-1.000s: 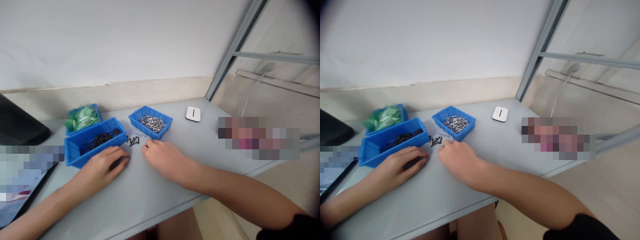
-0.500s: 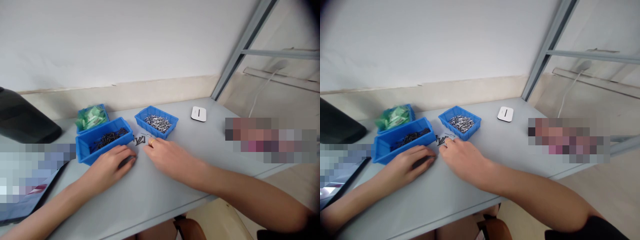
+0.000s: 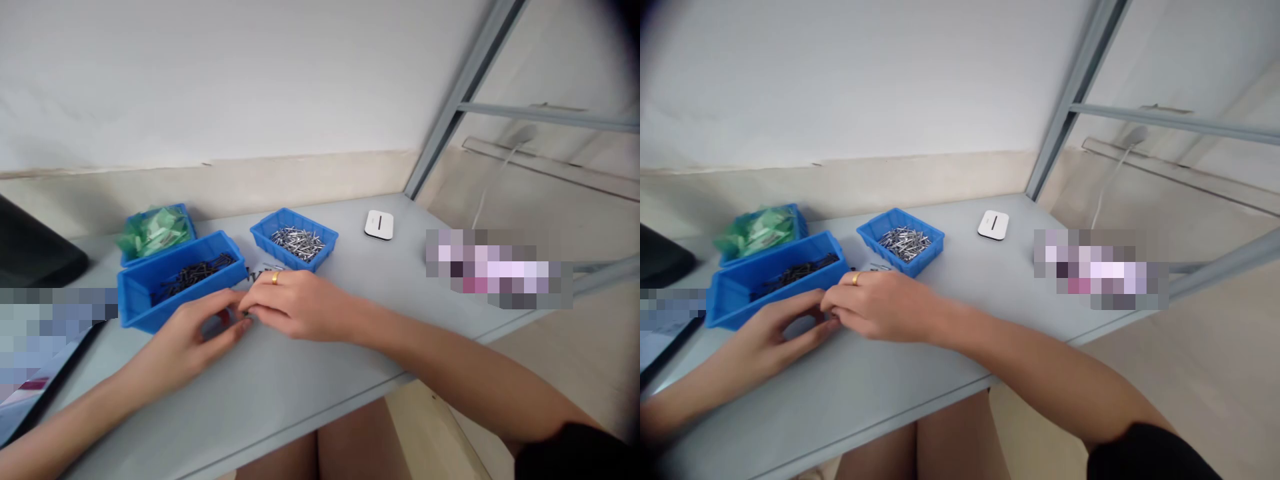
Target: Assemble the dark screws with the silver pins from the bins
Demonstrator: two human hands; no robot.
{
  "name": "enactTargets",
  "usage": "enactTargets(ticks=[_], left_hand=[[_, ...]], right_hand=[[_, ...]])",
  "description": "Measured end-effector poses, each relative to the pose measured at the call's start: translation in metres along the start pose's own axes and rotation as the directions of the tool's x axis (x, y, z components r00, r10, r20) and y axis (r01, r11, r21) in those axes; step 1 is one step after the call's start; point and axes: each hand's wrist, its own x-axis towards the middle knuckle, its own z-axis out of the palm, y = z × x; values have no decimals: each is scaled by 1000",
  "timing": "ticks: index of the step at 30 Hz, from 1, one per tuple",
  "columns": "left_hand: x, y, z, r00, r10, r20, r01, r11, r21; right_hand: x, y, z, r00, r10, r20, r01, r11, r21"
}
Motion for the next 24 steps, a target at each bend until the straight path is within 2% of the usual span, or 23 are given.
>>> enactTargets(ticks=[5,8,12,16,20,24], left_hand=[[-1,3,-2,997,-49,-59,44,995,-85],[-2,-5,-3,994,-77,-81,72,995,-68],[-3,-13,-1,975,-129,-179,118,991,-68],[-5,-14,1,936,-225,-272,213,974,-74],[-5,-13,1,918,-260,-300,253,966,-61],[-5,-16,2,917,-244,-315,244,969,-39]], right_hand=[[-1,7,6,998,-60,-37,62,996,71],[0,8,4,997,-71,-41,72,997,24],[1,8,2,997,-39,-62,32,994,-109],[-1,7,1,996,19,-88,-35,983,-179],[-3,4,0,989,81,-127,-103,978,-179],[-4,3,-2,988,73,-137,-99,977,-190]])
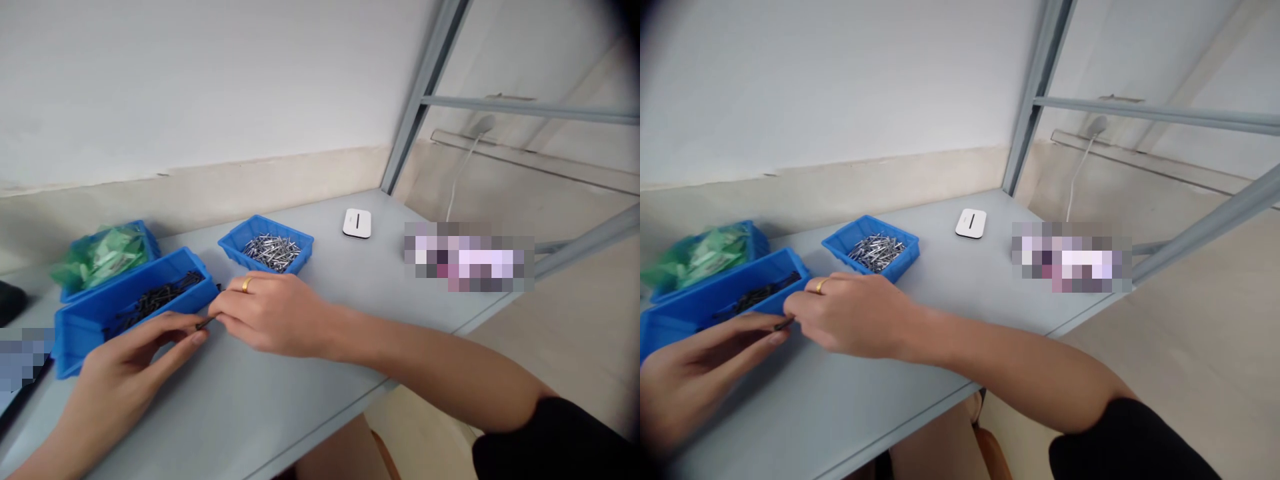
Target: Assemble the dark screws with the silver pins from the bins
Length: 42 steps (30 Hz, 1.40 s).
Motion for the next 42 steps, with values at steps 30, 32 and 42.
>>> enactTargets(ticks=[30,32,42], left_hand=[[6,11,0,969,166,185,-125,969,-213],[6,7,1,962,148,231,-94,969,-228],[5,-3,4,901,81,427,76,938,-338]], right_hand=[[0,0,2,974,-169,153,190,972,-137],[-1,2,3,974,-174,146,194,972,-135],[2,0,-2,955,-213,207,232,970,-70]])
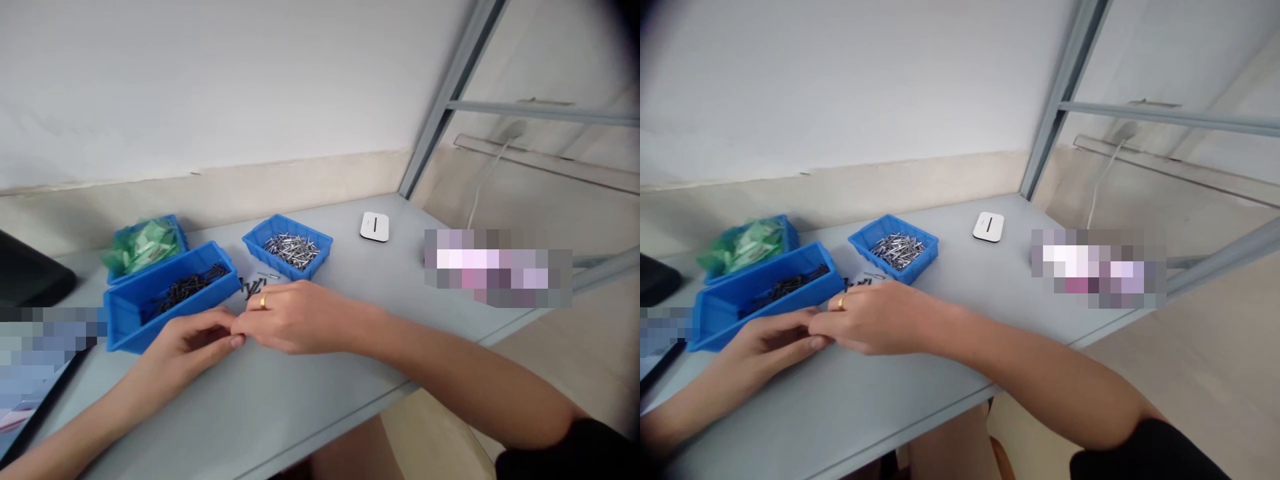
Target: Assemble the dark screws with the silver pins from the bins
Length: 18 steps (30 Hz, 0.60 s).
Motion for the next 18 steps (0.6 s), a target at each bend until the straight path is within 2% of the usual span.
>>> enactTargets(ticks=[7,13,18], left_hand=[[1,-4,0,995,-62,75,65,997,-33],[0,3,1,997,-79,17,80,993,-83],[0,10,-1,992,-89,-92,90,996,10]], right_hand=[[0,0,-2,999,-9,40,7,999,42],[1,0,2,1000,0,-27,0,1000,-8],[0,0,3,996,54,-68,-57,998,-37]])
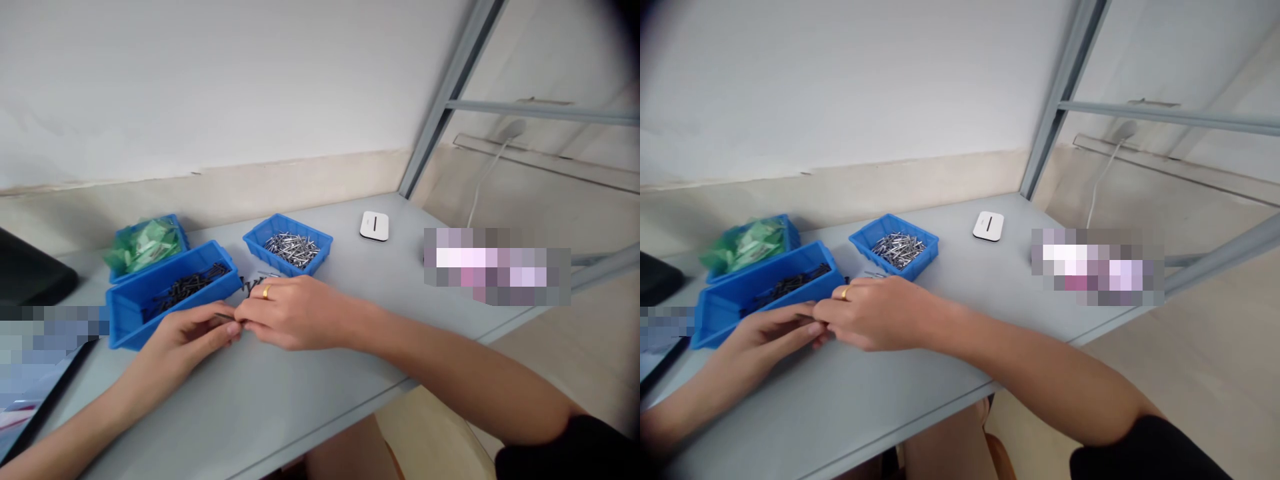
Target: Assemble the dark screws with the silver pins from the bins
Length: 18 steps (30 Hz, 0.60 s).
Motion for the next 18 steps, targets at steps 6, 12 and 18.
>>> enactTargets(ticks=[6,12,18], left_hand=[[3,5,-2,990,118,-72,-110,989,98],[-1,0,1,973,218,-71,-204,964,168],[-2,-3,3,969,238,68,-248,932,263]], right_hand=[[-1,1,0,999,34,-20,-33,999,35],[0,1,-4,992,94,-79,-89,994,69],[-1,2,-3,999,39,-7,-39,999,-16]])
